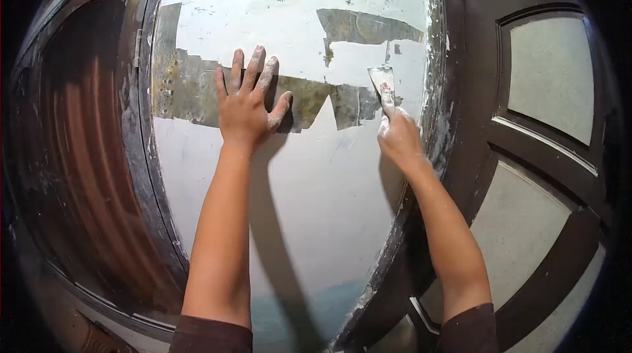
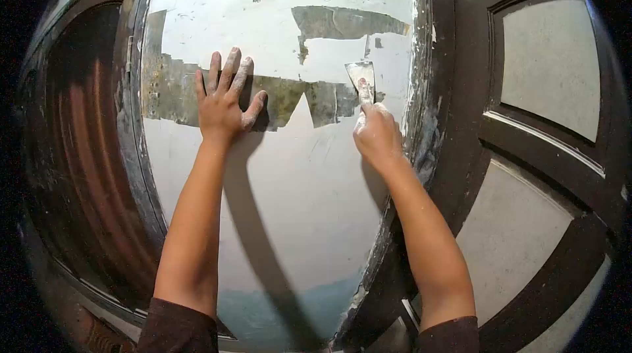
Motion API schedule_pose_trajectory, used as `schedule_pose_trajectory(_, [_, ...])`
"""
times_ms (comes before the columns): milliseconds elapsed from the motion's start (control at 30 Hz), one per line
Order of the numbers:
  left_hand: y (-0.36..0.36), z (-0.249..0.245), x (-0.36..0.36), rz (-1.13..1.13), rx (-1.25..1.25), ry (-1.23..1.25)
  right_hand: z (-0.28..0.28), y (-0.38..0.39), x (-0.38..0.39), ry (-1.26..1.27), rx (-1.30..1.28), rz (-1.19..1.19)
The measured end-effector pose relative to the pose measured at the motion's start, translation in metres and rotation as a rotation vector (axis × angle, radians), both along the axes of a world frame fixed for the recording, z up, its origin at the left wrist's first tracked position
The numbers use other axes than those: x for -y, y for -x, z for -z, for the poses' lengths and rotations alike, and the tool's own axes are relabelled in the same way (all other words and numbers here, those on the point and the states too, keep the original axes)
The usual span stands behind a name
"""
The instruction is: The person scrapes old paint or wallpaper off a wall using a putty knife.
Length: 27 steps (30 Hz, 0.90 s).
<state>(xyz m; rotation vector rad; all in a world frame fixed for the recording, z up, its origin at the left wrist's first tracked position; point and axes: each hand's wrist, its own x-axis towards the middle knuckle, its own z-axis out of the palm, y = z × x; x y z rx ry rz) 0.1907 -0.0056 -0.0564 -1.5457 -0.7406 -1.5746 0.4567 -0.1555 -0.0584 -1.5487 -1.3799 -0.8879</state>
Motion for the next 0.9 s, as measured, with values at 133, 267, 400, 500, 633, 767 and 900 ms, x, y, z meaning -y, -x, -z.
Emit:
schedule_pose_trajectory(133, [-0.002, 0.001, -0.001, -0.018, 0.007, -0.007, -0.028, -0.007, 0.006, 0.066, 0.076, 0.028])
schedule_pose_trajectory(267, [-0.003, 0.002, 0.000, -0.008, 0.025, -0.004, -0.014, -0.007, 0.020, 0.017, 0.149, -0.005])
schedule_pose_trajectory(400, [-0.005, 0.001, -0.002, -0.005, 0.047, -0.041, -0.014, -0.004, 0.019, -0.086, 0.045, -0.054])
schedule_pose_trajectory(500, [-0.004, 0.003, -0.002, 0.005, 0.043, -0.039, -0.011, -0.003, 0.022, -0.132, -0.073, -0.231])
schedule_pose_trajectory(633, [-0.005, 0.002, -0.003, 0.015, 0.050, -0.050, -0.019, -0.012, 0.010, -0.125, 0.023, -0.180])
schedule_pose_trajectory(767, [-0.002, 0.003, -0.001, 0.021, 0.031, -0.019, -0.033, 0.015, 0.027, 0.041, -0.132, -0.099])
schedule_pose_trajectory(900, [-0.004, 0.003, -0.005, 0.020, 0.045, -0.042, -0.001, -0.009, 0.019, -0.049, 0.195, -0.127])
